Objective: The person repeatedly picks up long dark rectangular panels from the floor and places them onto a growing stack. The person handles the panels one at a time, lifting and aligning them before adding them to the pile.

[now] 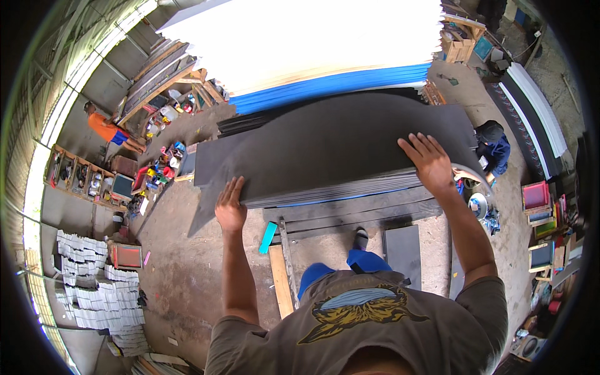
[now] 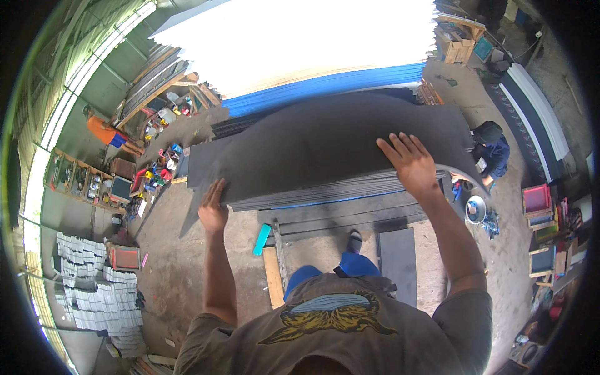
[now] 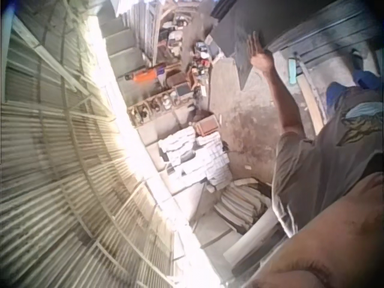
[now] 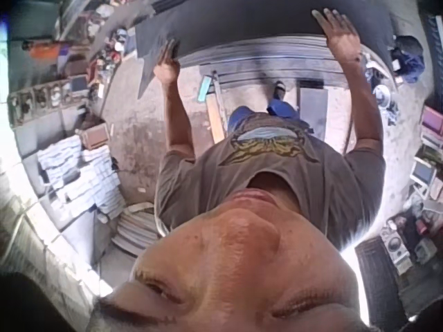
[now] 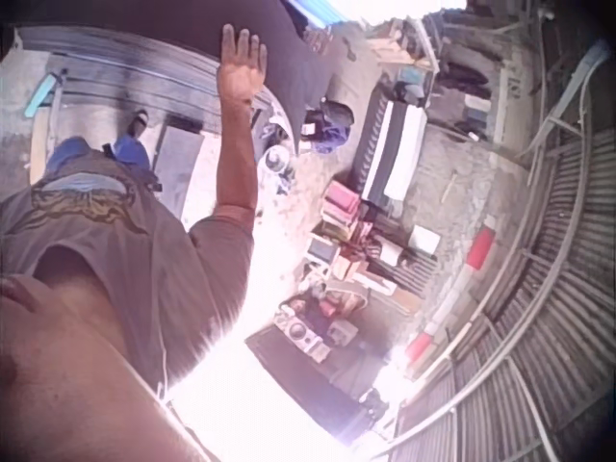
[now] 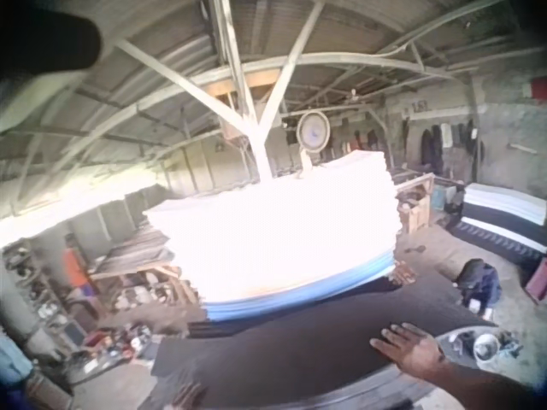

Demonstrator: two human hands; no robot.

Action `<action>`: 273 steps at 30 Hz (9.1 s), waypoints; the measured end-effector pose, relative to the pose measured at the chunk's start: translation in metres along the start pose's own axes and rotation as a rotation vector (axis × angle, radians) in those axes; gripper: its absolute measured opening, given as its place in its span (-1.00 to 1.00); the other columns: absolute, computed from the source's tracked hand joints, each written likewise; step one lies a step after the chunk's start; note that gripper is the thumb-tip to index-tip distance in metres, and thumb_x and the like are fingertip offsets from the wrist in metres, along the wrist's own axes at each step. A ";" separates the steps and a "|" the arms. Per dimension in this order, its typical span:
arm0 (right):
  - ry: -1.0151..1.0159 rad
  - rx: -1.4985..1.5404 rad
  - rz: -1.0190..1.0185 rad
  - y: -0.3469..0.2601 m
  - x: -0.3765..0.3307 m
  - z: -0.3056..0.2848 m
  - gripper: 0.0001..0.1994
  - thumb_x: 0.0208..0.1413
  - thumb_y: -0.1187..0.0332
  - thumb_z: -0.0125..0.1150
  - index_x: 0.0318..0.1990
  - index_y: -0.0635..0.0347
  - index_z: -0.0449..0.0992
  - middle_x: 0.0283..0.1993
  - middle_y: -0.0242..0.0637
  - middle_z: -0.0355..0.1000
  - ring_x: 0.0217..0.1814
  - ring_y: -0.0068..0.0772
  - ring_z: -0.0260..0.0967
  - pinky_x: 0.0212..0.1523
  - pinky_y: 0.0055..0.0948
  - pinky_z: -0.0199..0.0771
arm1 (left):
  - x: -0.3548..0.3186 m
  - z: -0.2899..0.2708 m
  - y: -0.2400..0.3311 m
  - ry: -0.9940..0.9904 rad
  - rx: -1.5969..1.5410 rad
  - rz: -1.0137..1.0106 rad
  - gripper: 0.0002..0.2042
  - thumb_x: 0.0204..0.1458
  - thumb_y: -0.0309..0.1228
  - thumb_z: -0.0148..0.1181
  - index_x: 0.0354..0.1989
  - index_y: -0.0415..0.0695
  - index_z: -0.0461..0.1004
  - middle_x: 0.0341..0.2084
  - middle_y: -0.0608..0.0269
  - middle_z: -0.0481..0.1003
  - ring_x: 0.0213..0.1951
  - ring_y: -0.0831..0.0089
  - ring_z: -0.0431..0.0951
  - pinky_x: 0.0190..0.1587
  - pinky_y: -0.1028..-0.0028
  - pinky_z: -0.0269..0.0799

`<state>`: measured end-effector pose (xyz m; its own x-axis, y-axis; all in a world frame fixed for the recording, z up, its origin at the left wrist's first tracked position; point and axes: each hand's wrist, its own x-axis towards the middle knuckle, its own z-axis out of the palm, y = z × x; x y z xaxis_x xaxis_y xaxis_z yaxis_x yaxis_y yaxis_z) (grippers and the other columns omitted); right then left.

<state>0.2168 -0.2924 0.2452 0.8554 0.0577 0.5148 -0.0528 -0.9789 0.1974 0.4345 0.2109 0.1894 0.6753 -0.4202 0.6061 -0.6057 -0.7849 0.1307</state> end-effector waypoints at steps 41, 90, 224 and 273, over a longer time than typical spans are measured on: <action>-0.759 0.150 0.472 -0.039 -0.031 0.368 -0.24 0.28 0.57 -0.09 0.49 -0.68 0.16 0.68 -0.28 -0.15 0.70 -0.05 -0.18 0.61 -0.04 -0.10 | 0.019 0.295 -0.148 -0.777 -0.045 0.134 -0.04 -0.21 -0.30 0.50 0.49 0.34 0.20 0.52 -0.11 0.01 0.51 -0.12 0.03 0.41 -0.13 0.02; -0.862 0.236 0.457 -0.046 0.005 0.365 0.12 -0.10 0.47 0.54 0.55 -0.65 -0.01 0.69 -0.19 -0.24 0.67 0.14 -0.15 0.50 0.09 0.14 | 0.027 0.325 -0.164 -1.093 0.238 0.097 0.09 -0.02 -0.32 0.44 0.59 0.55 -0.22 0.60 -0.03 -0.25 0.55 -0.26 -0.13 0.34 -0.29 0.24; -0.729 0.340 1.818 -0.464 -1.142 0.039 -0.42 0.11 0.49 0.08 0.34 -0.14 0.45 0.33 -0.28 0.46 0.38 -0.23 0.40 0.41 -0.07 0.32 | -0.754 0.376 0.606 -1.183 -0.019 1.674 -0.28 -0.05 -0.41 0.46 0.36 0.29 0.38 0.35 0.35 0.41 0.37 0.16 0.39 0.39 0.07 0.32; -0.066 -0.024 1.230 -0.305 -0.641 -0.285 -0.28 -0.15 0.75 0.02 0.25 -0.01 0.56 0.23 -0.13 0.54 0.25 -0.04 0.52 0.19 -0.18 0.59 | -0.251 -0.111 0.202 -0.561 -0.580 0.680 -0.40 -0.17 -0.62 0.14 0.16 0.04 0.59 0.11 0.19 0.61 0.13 0.12 0.62 0.11 0.19 0.60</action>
<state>-0.4625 0.0248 0.0931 0.2542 -0.9108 0.3254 -0.8504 -0.3707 -0.3734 0.0961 0.2081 0.1509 0.1258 -0.9567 0.2623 -0.9383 -0.0290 0.3445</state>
